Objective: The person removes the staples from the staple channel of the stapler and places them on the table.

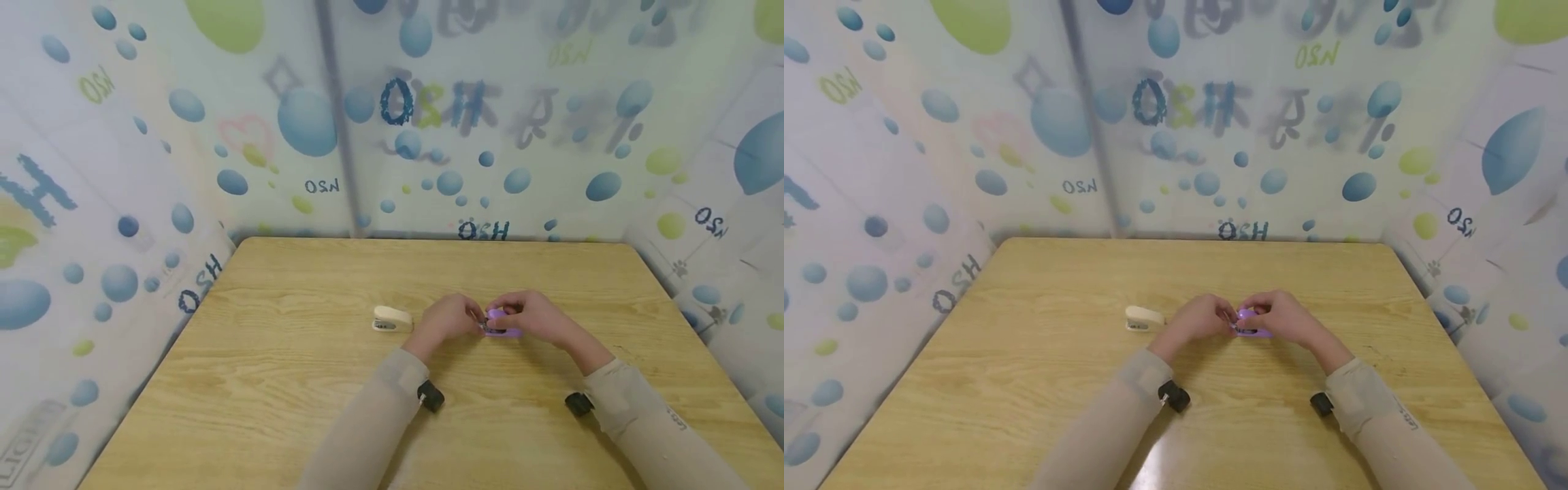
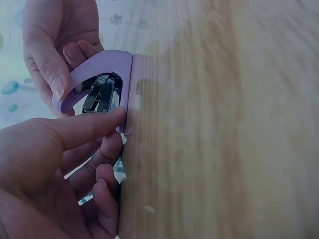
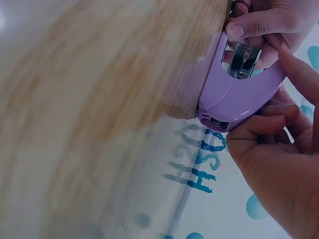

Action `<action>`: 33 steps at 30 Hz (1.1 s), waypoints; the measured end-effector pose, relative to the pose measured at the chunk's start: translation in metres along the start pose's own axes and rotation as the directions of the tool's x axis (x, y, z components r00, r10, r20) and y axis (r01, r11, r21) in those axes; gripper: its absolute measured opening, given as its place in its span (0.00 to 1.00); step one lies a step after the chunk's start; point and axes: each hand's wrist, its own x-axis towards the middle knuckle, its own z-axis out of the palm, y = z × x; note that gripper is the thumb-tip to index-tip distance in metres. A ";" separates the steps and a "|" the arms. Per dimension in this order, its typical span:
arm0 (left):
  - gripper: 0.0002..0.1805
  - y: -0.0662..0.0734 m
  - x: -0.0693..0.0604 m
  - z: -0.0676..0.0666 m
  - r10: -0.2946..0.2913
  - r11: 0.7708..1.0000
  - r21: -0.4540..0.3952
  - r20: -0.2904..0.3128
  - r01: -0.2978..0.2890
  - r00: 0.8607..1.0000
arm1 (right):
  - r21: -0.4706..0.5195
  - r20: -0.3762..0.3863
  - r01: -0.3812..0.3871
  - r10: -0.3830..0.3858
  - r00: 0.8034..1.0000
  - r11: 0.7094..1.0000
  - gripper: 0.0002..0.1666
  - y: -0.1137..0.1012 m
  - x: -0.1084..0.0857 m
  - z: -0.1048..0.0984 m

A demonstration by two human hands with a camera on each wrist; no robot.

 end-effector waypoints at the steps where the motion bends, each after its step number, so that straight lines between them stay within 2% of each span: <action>1: 0.11 0.000 0.000 0.000 -0.003 1.000 -0.002 0.002 0.003 1.000 | 0.000 0.001 0.002 -0.002 1.000 1.000 0.24 0.000 0.000 0.000; 8: 0.10 0.001 -0.001 0.002 -0.023 1.000 -0.001 0.007 0.023 1.000 | 0.001 -0.001 0.007 -0.007 1.000 1.000 0.25 0.002 -0.001 0.001; 33: 0.10 0.001 -0.001 0.002 -0.018 1.000 0.018 -0.021 0.019 1.000 | -0.009 -0.011 -0.009 0.009 1.000 1.000 0.29 0.004 -0.002 0.000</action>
